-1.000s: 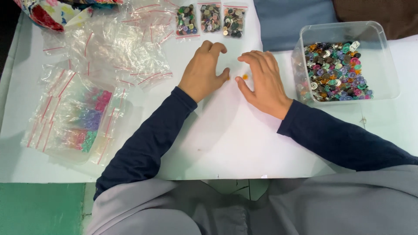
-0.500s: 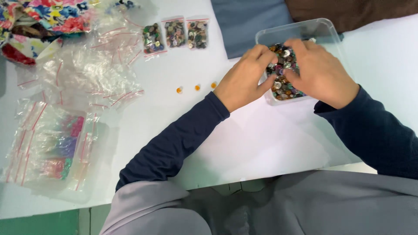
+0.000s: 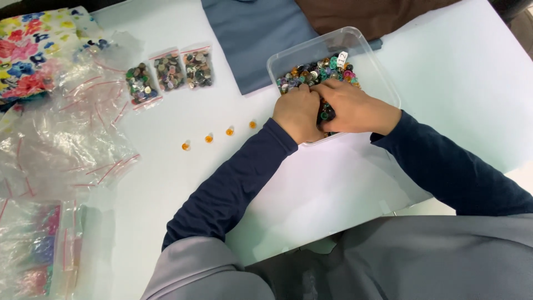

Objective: Sorting colored buttons from a plastic container into small zip-lock bags

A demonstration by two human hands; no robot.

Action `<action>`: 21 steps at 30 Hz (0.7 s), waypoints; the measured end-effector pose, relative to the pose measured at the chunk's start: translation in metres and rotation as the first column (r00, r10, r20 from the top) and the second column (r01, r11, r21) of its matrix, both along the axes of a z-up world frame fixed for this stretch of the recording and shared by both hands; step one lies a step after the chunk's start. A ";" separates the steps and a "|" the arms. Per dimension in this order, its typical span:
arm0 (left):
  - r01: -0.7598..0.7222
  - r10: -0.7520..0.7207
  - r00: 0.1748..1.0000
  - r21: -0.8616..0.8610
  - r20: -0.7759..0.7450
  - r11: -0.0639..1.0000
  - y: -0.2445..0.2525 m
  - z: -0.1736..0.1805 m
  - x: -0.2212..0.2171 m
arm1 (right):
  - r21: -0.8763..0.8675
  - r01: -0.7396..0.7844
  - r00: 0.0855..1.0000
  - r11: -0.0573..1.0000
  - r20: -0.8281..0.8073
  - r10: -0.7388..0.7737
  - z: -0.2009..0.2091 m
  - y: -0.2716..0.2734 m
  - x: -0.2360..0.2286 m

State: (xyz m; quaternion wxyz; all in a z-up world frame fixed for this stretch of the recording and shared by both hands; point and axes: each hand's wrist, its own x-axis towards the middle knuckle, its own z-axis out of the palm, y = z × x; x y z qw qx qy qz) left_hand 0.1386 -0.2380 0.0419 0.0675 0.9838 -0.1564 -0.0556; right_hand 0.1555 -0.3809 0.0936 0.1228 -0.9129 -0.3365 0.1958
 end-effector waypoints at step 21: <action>0.071 -0.134 0.991 -0.741 -0.026 0.668 0.042 0.025 0.018 | 0.388 0.729 0.527 0.564 -0.844 -0.101 0.050 -0.005 -0.009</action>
